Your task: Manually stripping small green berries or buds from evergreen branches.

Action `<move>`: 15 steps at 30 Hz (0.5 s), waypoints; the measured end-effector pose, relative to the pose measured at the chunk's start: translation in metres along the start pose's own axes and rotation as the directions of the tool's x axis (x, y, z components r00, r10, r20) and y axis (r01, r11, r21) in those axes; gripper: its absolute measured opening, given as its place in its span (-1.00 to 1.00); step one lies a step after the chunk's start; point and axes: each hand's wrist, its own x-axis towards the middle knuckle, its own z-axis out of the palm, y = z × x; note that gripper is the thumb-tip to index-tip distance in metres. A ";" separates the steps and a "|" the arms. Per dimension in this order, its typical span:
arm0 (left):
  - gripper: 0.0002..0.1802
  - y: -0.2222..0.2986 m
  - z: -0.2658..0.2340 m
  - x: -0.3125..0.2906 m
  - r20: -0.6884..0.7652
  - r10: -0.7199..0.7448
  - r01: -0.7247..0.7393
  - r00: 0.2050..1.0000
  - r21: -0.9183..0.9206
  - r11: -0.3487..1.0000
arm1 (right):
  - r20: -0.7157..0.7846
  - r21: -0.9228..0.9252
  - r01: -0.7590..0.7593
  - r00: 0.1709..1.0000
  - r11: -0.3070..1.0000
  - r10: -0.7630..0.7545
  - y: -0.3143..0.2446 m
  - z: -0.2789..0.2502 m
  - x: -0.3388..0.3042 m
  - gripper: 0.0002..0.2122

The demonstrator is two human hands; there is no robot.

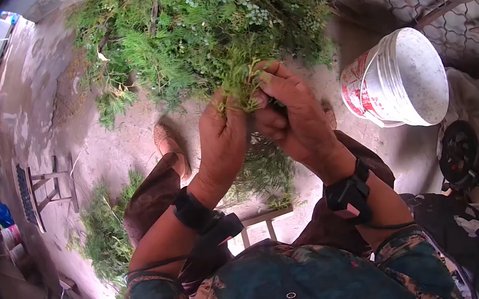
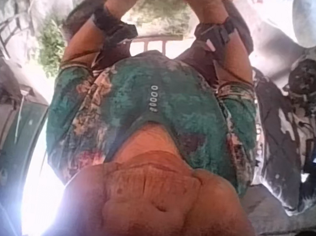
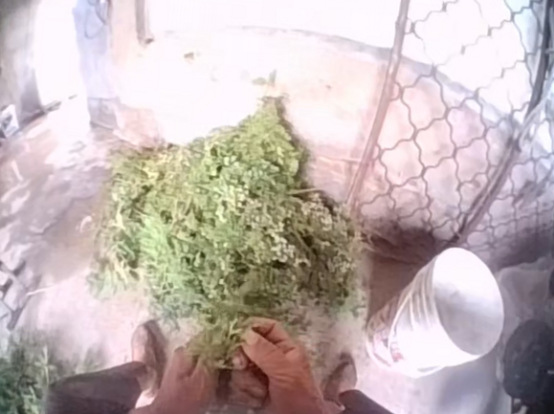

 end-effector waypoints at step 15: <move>-0.78 0.019 -0.024 0.019 0.085 0.135 -0.160 0.987 0.533 0.831 | 0.016 -0.489 -0.087 0.994 0.868 0.109 -0.040 -0.008 -0.006 -0.82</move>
